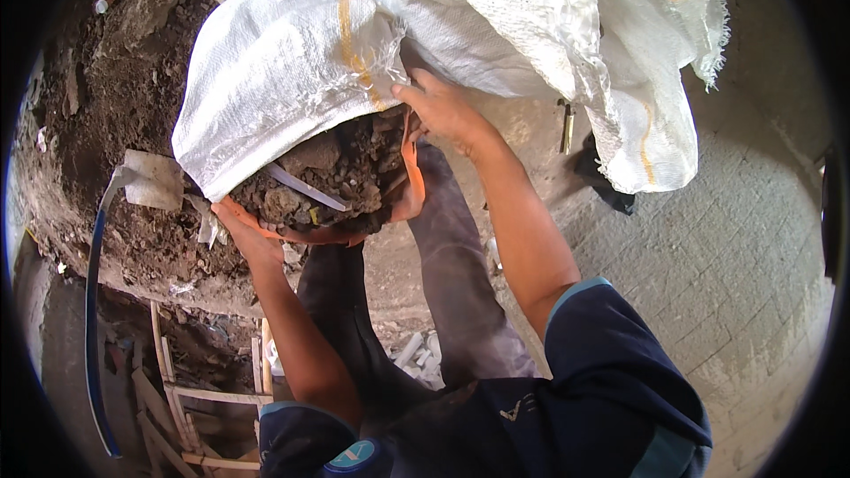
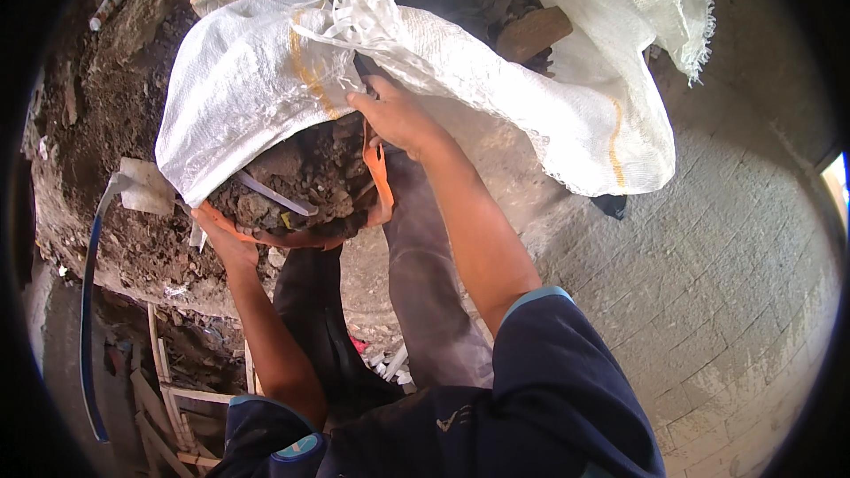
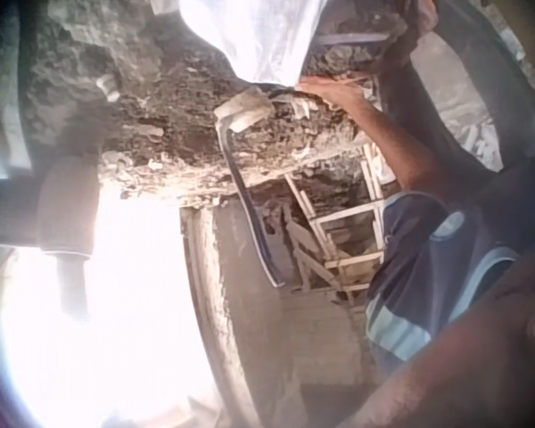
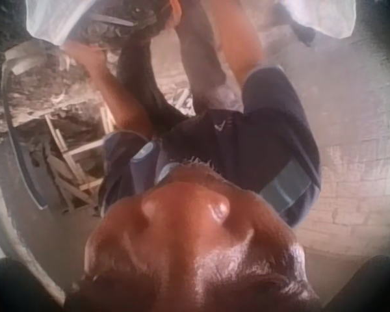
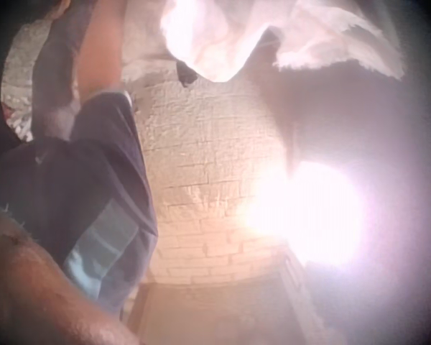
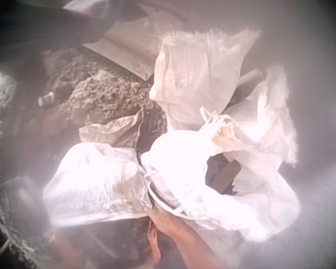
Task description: The person uses a hoe to break up dirt and debris, collects the material into an orange plastic pan, and then pours the contents into white sacks.
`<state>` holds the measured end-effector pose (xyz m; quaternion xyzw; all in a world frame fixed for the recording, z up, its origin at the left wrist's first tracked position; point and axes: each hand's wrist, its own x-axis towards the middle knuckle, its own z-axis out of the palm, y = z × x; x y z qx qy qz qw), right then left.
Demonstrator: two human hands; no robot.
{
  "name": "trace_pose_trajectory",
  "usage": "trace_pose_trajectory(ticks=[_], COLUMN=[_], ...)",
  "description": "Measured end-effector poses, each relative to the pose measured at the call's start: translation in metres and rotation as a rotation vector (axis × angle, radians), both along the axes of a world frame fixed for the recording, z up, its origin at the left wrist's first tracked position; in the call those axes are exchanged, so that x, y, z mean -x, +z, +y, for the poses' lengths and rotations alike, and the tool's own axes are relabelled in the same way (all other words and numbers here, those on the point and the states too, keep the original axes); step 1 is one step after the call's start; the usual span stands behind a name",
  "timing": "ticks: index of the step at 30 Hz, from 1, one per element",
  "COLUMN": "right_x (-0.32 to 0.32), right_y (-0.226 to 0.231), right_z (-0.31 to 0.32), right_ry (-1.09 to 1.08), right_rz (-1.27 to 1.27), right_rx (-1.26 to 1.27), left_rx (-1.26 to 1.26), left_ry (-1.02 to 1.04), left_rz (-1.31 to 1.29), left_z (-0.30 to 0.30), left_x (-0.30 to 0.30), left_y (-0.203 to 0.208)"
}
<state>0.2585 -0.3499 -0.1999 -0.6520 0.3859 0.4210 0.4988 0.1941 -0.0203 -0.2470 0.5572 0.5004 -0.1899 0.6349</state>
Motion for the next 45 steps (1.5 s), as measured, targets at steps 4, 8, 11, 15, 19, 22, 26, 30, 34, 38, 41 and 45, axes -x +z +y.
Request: trace_pose_trajectory(ticks=[4, 8, 11, 15, 19, 22, 26, 30, 34, 38, 41, 45], right_x=[0.019, 0.032, 0.026, 0.019, 0.038, 0.048, 0.043, 0.039, 0.04, 0.046, 0.048, 0.051], right_y=[-0.015, -0.028, -0.019, -0.015, -0.041, -0.05, -0.044, -0.044, -0.039, -0.041, -0.042, -0.045], right_z=[0.011, 0.016, 0.016, 0.012, 0.021, 0.025, 0.033, 0.031, 0.029, 0.033, 0.039, 0.039], right_ry=[0.091, 0.027, 0.067, -0.031, -0.093, -0.292, -0.309, -0.358, -0.379, -0.434, -0.433, -0.361], right_rz=[-0.089, -0.093, -0.079, 0.053, -0.115, -0.117, -0.271, -0.254, -0.146, -0.154, -0.149, -0.163], right_rx=[0.174, 0.137, 0.146, 0.044, 0.147, 0.071, 0.161, 0.126, 0.001, 0.023, 0.098, 0.157], left_rx=[0.019, 0.052, 0.021, 0.023, 0.032, 0.011, 0.122, 0.018, 0.011, 0.0, -0.047, -0.061], left_ry=[-0.009, 0.003, 0.011, 0.001, 0.088, 0.051, 0.037, -0.006, -0.006, 0.032, 0.029, -0.02], left_rz=[-0.004, -0.029, -0.003, 0.016, -0.064, -0.109, 0.064, 0.245, 0.185, 0.231, 0.159, 0.122], left_z=[-0.004, -0.004, -0.004, -0.002, 0.008, 0.013, 0.034, 0.018, 0.021, 0.022, 0.023, 0.02], left_x=[-0.004, -0.003, -0.003, -0.003, 0.008, 0.005, 0.0, -0.022, -0.021, -0.022, -0.017, -0.013], left_y=[0.005, 0.004, 0.005, 0.006, -0.006, -0.014, -0.019, 0.002, 0.002, -0.002, -0.012, -0.013])
